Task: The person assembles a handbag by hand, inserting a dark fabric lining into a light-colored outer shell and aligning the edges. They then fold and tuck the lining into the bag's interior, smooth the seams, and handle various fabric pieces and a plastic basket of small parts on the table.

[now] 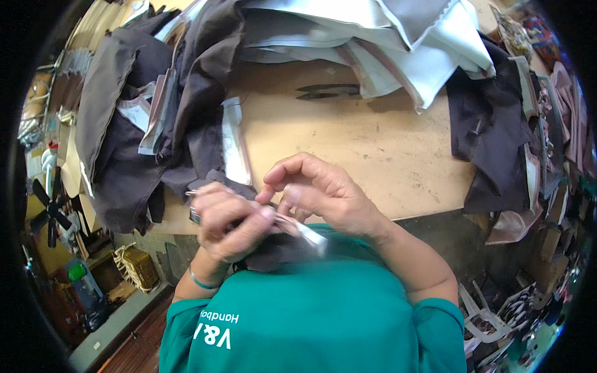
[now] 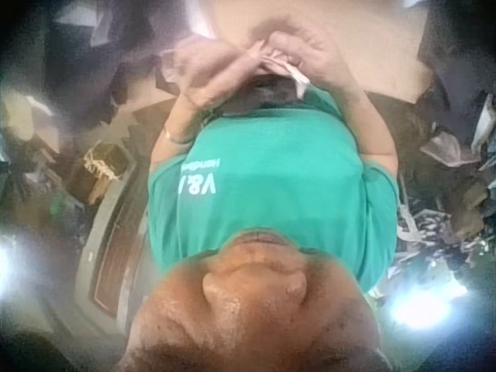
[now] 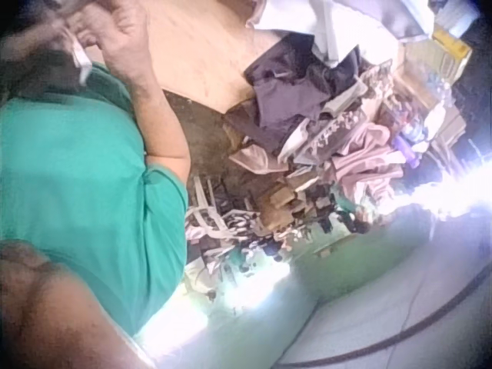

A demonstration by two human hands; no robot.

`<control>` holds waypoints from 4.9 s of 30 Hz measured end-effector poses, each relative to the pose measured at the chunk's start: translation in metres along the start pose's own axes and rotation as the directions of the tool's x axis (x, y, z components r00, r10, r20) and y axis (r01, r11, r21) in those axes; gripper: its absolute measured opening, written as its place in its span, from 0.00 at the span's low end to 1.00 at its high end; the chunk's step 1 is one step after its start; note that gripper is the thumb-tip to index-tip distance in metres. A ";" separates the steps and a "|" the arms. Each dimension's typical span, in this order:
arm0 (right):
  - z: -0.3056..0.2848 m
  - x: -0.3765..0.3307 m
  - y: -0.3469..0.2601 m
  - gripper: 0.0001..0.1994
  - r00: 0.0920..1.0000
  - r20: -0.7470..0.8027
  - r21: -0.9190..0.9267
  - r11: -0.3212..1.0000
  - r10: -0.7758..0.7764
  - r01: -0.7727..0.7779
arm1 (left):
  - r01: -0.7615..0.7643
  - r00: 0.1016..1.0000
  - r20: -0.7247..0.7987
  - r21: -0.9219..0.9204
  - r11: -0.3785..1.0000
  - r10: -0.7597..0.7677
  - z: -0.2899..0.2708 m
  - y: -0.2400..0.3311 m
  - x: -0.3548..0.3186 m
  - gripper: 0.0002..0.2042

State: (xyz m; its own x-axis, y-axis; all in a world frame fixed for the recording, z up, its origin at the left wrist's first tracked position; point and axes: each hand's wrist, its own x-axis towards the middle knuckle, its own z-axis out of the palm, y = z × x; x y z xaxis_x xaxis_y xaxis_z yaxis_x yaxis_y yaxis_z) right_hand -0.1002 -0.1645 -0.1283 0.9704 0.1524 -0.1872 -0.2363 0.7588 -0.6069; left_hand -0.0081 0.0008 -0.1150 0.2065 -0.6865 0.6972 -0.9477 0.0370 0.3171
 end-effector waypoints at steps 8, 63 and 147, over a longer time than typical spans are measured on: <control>0.010 0.026 0.016 0.14 0.995 0.100 -0.086 0.996 -0.007 0.016 | -0.110 0.994 -0.005 0.016 0.994 0.110 0.005 0.001 -0.002 0.14; 0.020 0.028 -0.013 0.05 0.848 0.309 -0.813 0.342 -0.431 0.470 | 0.732 0.678 0.529 -0.554 0.398 -0.510 -0.044 -0.009 0.006 0.12; 0.009 0.027 0.015 0.12 0.745 0.420 -0.874 -0.453 -0.519 0.177 | 0.714 0.700 0.081 -0.109 0.691 -0.710 0.026 0.000 -0.010 0.06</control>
State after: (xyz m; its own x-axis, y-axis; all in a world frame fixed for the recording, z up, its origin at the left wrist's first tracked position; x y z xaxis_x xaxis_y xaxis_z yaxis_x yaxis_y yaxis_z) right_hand -0.0775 -0.1433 -0.1359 0.8660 -0.0142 0.4998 0.2358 -0.8698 -0.4334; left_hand -0.0164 -0.0111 -0.1388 0.7975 -0.5654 0.2108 -0.4812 -0.3853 0.7874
